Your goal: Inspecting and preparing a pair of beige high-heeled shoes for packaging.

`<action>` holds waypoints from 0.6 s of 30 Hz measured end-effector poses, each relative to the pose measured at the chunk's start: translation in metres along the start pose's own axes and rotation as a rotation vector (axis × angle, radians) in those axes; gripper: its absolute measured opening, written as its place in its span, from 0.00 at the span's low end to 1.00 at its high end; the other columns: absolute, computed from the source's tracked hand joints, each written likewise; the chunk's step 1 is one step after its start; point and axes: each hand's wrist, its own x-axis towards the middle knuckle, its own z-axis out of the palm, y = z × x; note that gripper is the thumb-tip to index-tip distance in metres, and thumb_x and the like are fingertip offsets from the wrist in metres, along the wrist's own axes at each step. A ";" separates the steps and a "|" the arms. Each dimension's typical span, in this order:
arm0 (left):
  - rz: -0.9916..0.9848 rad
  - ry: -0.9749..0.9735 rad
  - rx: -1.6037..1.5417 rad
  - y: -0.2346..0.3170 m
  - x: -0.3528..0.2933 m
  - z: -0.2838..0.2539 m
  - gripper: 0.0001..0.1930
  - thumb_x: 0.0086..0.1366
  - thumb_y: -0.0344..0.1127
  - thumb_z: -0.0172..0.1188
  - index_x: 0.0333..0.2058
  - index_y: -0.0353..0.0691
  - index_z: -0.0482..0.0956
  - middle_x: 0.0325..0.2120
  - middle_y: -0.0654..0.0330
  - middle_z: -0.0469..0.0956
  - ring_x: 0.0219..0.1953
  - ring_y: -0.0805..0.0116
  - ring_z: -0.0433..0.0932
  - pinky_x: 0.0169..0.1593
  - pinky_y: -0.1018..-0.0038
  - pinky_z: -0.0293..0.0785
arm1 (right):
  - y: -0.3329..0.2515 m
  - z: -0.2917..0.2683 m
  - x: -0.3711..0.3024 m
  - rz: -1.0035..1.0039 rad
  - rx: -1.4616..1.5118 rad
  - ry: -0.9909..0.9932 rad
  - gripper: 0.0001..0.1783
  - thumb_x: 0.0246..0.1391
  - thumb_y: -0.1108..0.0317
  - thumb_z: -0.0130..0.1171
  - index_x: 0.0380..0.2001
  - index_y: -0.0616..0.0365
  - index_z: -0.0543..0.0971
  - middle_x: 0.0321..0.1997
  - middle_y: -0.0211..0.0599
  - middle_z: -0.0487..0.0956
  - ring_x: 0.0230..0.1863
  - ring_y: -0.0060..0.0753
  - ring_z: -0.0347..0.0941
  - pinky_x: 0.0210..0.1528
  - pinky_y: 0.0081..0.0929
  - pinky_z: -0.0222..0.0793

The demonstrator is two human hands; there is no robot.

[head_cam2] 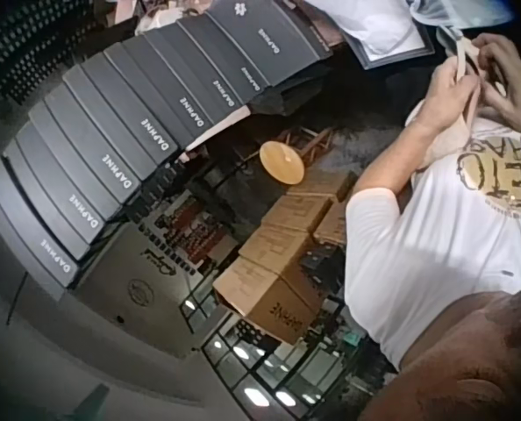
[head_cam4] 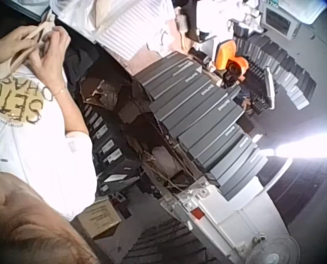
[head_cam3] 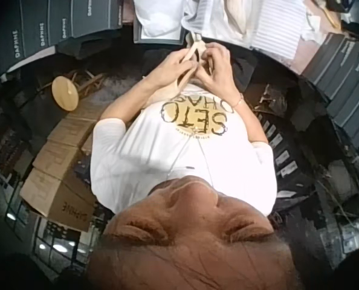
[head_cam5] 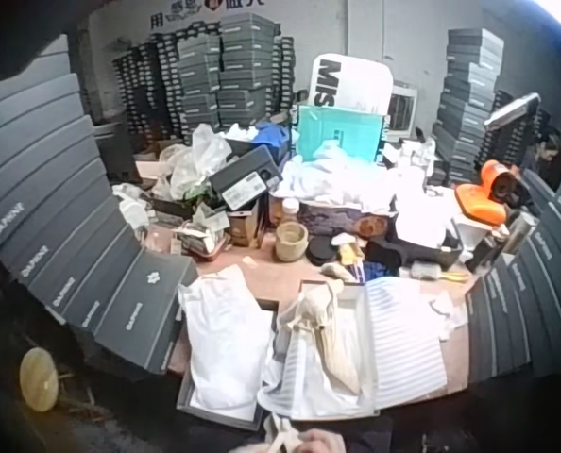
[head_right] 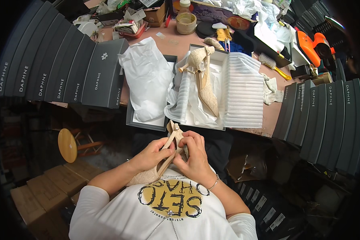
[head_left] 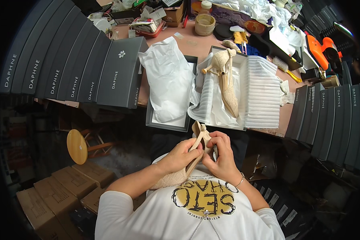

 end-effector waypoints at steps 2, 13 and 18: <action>0.004 0.010 -0.005 0.000 0.000 0.001 0.08 0.65 0.35 0.51 0.36 0.35 0.72 0.29 0.66 0.71 0.32 0.80 0.68 0.36 0.78 0.69 | 0.001 0.000 0.000 -0.013 -0.019 -0.004 0.18 0.38 0.73 0.62 0.35 0.60 0.69 0.48 0.51 0.67 0.49 0.51 0.63 0.52 0.39 0.61; -0.002 0.022 -0.093 0.006 0.000 0.001 0.08 0.65 0.34 0.50 0.36 0.35 0.71 0.29 0.66 0.72 0.32 0.81 0.68 0.37 0.79 0.69 | -0.002 -0.002 0.000 -0.053 -0.060 -0.039 0.15 0.40 0.76 0.60 0.34 0.60 0.68 0.50 0.51 0.66 0.50 0.51 0.63 0.55 0.37 0.61; -0.028 -0.041 -0.017 0.011 -0.003 -0.005 0.07 0.60 0.33 0.54 0.35 0.37 0.70 0.30 0.68 0.70 0.33 0.82 0.67 0.37 0.82 0.66 | 0.011 0.001 -0.005 0.155 0.343 0.013 0.13 0.46 0.75 0.57 0.34 0.59 0.65 0.52 0.50 0.66 0.52 0.43 0.64 0.57 0.31 0.58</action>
